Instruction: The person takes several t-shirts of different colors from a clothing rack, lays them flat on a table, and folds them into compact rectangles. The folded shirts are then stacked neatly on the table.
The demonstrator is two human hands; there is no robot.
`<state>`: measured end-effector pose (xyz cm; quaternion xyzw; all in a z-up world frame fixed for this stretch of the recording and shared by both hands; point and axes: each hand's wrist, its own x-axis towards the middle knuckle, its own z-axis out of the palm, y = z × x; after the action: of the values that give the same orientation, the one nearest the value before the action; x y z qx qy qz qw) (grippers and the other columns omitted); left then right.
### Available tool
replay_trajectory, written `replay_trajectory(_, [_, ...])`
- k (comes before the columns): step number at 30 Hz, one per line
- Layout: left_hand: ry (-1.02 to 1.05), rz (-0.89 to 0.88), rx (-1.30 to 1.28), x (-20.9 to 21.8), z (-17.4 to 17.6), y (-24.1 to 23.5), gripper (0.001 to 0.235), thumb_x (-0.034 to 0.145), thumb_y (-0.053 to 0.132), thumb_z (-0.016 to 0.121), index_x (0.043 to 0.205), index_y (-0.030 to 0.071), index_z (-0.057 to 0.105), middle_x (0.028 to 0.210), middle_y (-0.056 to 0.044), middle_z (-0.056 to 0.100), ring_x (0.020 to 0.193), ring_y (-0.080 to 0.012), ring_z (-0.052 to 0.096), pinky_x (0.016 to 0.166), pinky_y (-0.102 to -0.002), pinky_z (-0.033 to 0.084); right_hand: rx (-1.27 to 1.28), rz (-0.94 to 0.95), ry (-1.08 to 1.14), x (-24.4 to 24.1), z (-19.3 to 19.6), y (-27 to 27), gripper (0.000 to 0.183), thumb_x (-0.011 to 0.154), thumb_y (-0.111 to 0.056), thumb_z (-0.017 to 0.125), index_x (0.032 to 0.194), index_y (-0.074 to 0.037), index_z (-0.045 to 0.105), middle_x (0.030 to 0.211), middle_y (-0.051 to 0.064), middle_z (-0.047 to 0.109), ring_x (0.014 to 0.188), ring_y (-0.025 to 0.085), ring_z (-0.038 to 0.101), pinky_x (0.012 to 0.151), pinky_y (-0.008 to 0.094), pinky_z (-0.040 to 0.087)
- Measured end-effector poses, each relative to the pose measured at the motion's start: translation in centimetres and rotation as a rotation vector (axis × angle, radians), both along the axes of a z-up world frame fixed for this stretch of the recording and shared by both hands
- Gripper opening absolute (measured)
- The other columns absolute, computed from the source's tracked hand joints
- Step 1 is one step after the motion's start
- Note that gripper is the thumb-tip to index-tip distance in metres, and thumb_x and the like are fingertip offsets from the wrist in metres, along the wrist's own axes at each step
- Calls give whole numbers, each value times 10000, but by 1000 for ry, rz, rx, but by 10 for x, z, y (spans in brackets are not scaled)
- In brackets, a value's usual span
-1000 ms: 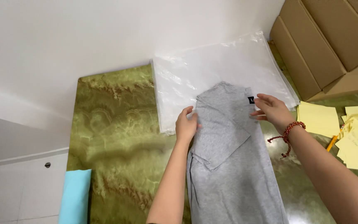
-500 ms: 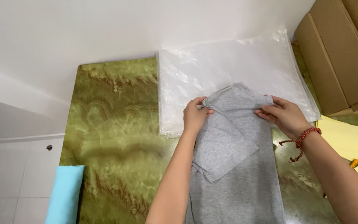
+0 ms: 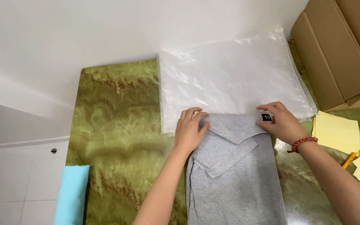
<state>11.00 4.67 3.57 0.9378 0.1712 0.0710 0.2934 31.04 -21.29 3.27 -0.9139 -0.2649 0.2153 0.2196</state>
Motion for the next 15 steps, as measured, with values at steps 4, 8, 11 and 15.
replay_trajectory(4, [131,-35,18,17,-28,-4,677,966,231,746,1581,145,474,1476,-141,542,1446,-341,443,1126,-540,431,-147,105,-9,3,-10,7,657,855,-309,872,1467,-199,660,1366,79,668,1282,318,686,1035,430,582])
replay_trajectory(8, [18,-137,248,9,-56,-4,500,858,131,806,1305,193,590,1158,-28,581,1203,-260,564,1103,-503,429,-173,211,-354,-3,-29,-14,335,851,-300,853,1157,-227,739,1101,-62,649,1175,165,639,998,319,550])
replay_trajectory(11, [-236,-234,457,-20,-61,-12,297,893,107,753,1133,214,616,1052,-27,567,1115,-250,594,1051,-471,465,-152,325,-653,-24,-36,-38,293,822,-352,847,1069,-301,698,1036,-144,607,1158,105,570,986,294,468])
replay_trajectory(15, [-338,-328,620,-66,-72,-25,81,966,149,695,1032,186,665,1063,-39,612,1172,-231,597,1061,-438,460,-146,453,-822,-57,-55,-73,216,870,-381,758,1070,-325,700,1182,-115,637,1306,145,549,1018,319,446])
